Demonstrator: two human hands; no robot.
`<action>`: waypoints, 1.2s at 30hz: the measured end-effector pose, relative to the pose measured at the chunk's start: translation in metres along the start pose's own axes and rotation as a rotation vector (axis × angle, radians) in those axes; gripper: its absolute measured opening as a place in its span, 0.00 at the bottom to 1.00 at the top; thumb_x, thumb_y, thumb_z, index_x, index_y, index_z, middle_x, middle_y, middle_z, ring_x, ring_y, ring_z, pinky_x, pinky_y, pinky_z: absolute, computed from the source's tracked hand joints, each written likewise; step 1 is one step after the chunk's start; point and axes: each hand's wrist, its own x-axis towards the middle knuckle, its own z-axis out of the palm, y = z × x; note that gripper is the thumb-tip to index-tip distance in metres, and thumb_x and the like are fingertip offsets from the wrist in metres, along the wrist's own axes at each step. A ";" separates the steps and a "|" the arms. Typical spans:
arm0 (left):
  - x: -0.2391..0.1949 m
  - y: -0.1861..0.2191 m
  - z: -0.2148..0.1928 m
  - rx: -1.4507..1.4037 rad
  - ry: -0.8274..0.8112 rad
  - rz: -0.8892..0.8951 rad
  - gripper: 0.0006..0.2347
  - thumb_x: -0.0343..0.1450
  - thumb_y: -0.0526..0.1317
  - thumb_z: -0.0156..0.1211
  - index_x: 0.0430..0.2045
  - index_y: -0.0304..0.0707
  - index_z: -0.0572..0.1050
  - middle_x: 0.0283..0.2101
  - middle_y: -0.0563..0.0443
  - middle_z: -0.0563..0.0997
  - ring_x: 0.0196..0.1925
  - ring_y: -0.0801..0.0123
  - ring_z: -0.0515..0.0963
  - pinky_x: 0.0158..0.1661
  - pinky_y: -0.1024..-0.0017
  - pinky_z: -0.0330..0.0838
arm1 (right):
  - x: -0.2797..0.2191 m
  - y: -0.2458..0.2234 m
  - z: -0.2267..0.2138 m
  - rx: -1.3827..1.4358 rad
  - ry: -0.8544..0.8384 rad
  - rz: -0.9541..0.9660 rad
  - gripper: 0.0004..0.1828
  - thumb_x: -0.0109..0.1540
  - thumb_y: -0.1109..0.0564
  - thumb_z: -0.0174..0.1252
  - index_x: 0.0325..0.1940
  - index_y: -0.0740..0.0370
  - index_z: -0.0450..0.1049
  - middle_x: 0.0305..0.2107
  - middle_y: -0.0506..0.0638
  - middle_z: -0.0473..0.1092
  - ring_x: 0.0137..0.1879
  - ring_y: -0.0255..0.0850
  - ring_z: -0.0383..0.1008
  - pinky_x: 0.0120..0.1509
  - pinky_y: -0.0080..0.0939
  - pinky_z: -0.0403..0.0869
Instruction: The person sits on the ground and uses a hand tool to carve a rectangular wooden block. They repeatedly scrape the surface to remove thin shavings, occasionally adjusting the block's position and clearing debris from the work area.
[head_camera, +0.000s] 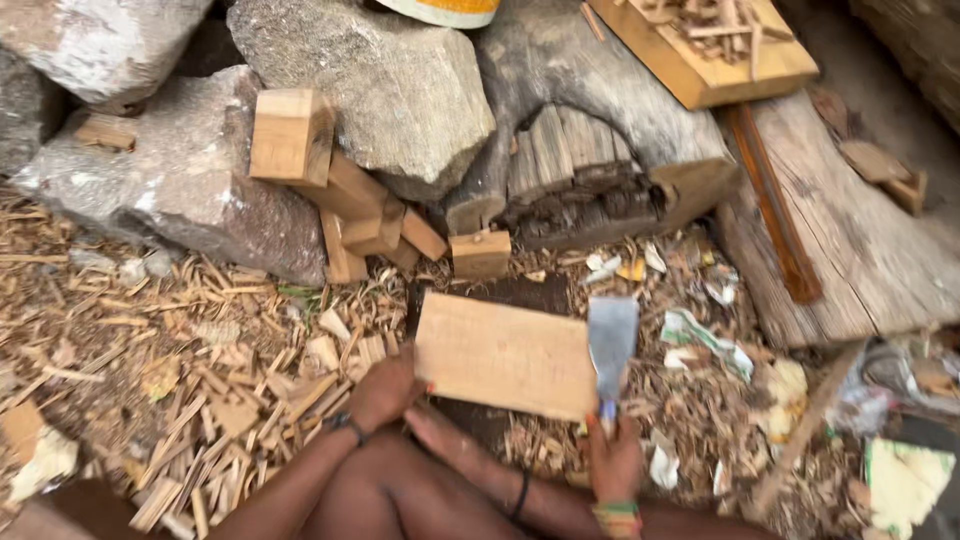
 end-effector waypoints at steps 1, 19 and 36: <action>0.002 0.003 -0.005 -0.009 -0.061 -0.019 0.31 0.69 0.45 0.63 0.59 0.20 0.58 0.36 0.27 0.80 0.40 0.40 0.83 0.41 0.53 0.78 | 0.007 -0.002 0.000 0.104 0.012 -0.029 0.16 0.61 0.51 0.63 0.42 0.67 0.70 0.24 0.56 0.75 0.24 0.40 0.79 0.24 0.40 0.73; 0.055 0.031 -0.091 0.286 -0.046 0.039 0.17 0.69 0.59 0.61 0.34 0.46 0.80 0.25 0.46 0.84 0.28 0.56 0.84 0.30 0.59 0.78 | 0.015 0.026 -0.002 -0.139 0.063 0.173 0.15 0.61 0.60 0.62 0.47 0.74 0.70 0.24 0.62 0.79 0.31 0.47 0.84 0.39 0.46 0.80; 0.217 0.064 -0.036 0.128 -0.797 0.182 0.42 0.66 0.74 0.20 0.74 0.51 0.46 0.79 0.54 0.43 0.80 0.63 0.42 0.74 0.53 0.39 | 0.066 0.152 -0.009 0.143 -0.134 0.416 0.24 0.63 0.56 0.59 0.52 0.84 0.68 0.28 0.70 0.73 0.28 0.52 0.81 0.34 0.54 0.85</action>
